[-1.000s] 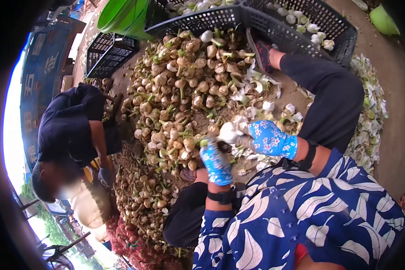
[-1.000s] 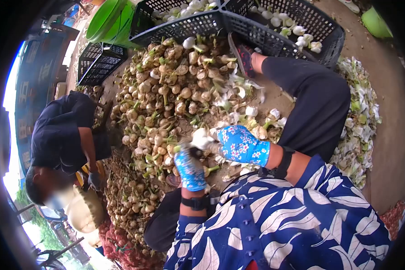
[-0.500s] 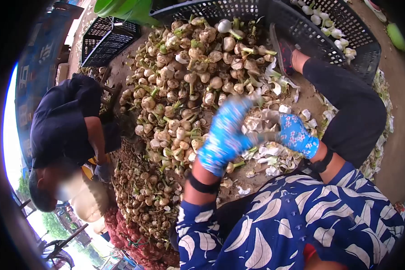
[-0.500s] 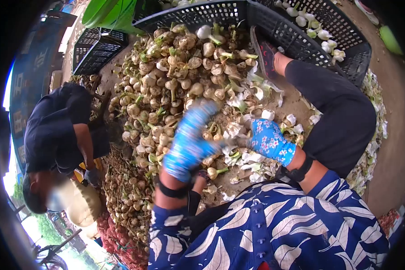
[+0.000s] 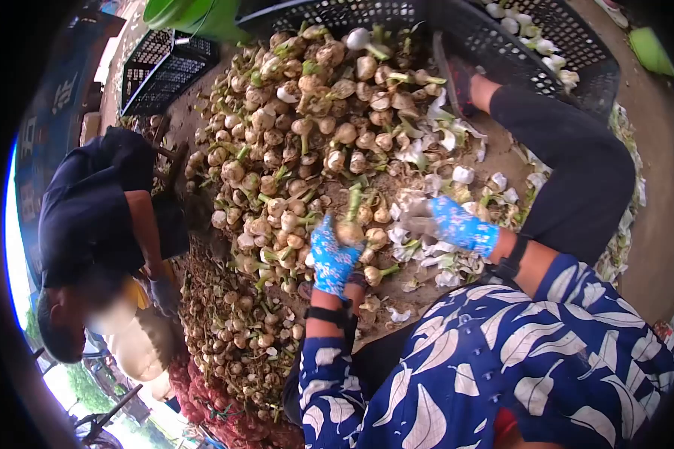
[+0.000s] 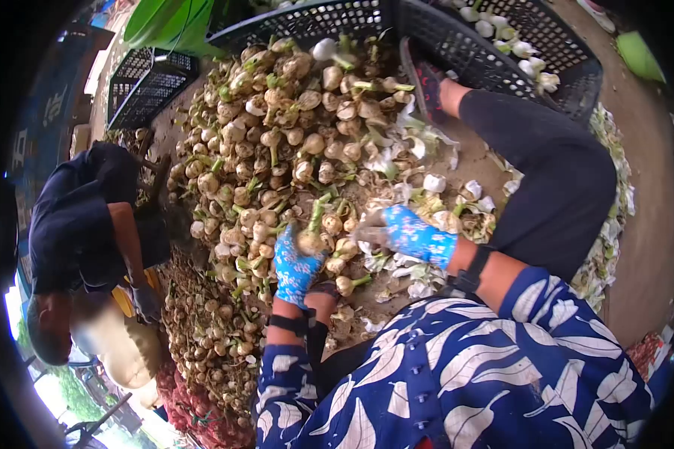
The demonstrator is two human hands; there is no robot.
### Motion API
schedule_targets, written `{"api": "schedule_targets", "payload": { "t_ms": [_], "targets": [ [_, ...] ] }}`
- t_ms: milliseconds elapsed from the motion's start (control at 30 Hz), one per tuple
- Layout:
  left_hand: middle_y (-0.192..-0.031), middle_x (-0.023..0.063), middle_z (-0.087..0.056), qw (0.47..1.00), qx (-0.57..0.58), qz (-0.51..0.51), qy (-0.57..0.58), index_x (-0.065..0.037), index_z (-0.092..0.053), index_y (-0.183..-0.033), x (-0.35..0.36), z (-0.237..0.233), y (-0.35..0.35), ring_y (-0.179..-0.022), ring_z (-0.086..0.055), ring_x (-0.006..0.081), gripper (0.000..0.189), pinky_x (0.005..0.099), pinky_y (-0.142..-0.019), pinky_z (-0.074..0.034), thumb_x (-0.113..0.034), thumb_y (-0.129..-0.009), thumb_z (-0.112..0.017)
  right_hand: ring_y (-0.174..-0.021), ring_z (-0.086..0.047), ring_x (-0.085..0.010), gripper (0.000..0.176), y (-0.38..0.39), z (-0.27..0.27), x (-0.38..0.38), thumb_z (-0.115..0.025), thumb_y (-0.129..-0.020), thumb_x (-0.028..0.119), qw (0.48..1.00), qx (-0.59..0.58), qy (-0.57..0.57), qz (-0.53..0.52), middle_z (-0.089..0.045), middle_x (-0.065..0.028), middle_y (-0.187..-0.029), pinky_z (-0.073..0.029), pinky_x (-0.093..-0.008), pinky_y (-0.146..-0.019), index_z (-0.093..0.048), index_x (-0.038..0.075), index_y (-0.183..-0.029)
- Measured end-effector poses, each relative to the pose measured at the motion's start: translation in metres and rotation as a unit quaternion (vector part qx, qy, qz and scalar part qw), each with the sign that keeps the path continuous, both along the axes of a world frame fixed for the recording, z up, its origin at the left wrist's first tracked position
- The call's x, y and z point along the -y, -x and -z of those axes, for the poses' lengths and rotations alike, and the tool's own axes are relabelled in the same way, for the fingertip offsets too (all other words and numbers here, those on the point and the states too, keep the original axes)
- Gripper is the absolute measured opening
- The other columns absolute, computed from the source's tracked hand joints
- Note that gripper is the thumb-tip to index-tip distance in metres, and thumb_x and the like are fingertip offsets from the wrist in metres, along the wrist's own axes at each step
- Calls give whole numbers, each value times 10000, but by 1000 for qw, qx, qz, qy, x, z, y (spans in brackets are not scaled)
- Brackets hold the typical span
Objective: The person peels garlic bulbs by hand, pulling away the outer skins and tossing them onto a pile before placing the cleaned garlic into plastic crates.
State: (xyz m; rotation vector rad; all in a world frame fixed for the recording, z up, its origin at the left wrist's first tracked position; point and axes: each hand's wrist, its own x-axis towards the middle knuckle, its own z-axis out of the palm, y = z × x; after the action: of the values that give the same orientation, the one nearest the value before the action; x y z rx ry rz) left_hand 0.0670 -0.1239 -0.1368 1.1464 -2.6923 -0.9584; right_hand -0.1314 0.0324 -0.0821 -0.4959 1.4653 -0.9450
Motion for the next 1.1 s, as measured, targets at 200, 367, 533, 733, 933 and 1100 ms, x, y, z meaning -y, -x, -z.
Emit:
{"api": "schedule_targets", "payload": {
  "t_ms": [200, 367, 533, 733, 933, 1100],
  "targets": [
    [-1041, 185, -522, 989, -27, 93, 107, -10, -415, -1254, -87, -109, 49, -951, -497, 339, 862, 423, -839, -398, -242, -529, -820, -501, -498, -156, 459, -11, -6, -22, -549, -860, 436, 985, -103, 130, 46, -551, -88, -558, -411, -310, -492, -631, -4, -756],
    [-1045, 181, -509, 941, -2, 230, 249, -37, -406, -1272, -113, -140, 51, -940, -479, 346, 805, 434, -795, -393, -322, -610, -764, -444, -479, -115, 477, 2, -52, -59, -505, -874, 463, 993, 95, 60, 31, -523, -39, -522, -360, -264, -420, -620, 34, -702],
    [-1033, 170, -512, 911, -6, 256, 324, -47, -405, -1281, -129, -148, 52, -899, -479, 343, 779, 430, -777, -404, -346, -643, -737, -452, -486, -112, 405, 3, -58, -71, -516, -879, 381, 992, 70, 97, 42, -537, -34, -544, -364, -259, -419, -611, 33, -694],
    [-1079, 164, -520, 943, -74, 208, 249, -39, -386, -1295, -128, -147, 56, -934, -499, 330, 775, 433, -819, -415, -343, -668, -725, -452, -474, -92, 274, 0, -33, -82, -510, -874, 240, 982, -31, 183, 24, -531, -10, -558, -354, -248, -418, -610, 35, -722],
    [-1214, 149, -496, 633, -381, -130, -661, 26, -373, -1279, -119, -131, 55, -1113, -501, 250, 648, 362, -926, -431, -237, -771, -678, -443, -460, -33, 135, 6, -70, -87, -596, -825, 136, 860, 457, 146, 172, -562, 12, -620, -319, -171, -387, -626, 57, -930],
    [-1011, 92, -560, 891, -290, -222, -270, 12, -501, -1146, -139, -156, 70, -860, -539, 130, 325, 264, -751, -465, -106, -852, -572, -441, -478, -63, 193, 10, -60, -83, -546, -869, 204, 965, -131, 226, -6, -569, -19, -609, -365, -211, -397, -632, 30, -874]
  ]
}}
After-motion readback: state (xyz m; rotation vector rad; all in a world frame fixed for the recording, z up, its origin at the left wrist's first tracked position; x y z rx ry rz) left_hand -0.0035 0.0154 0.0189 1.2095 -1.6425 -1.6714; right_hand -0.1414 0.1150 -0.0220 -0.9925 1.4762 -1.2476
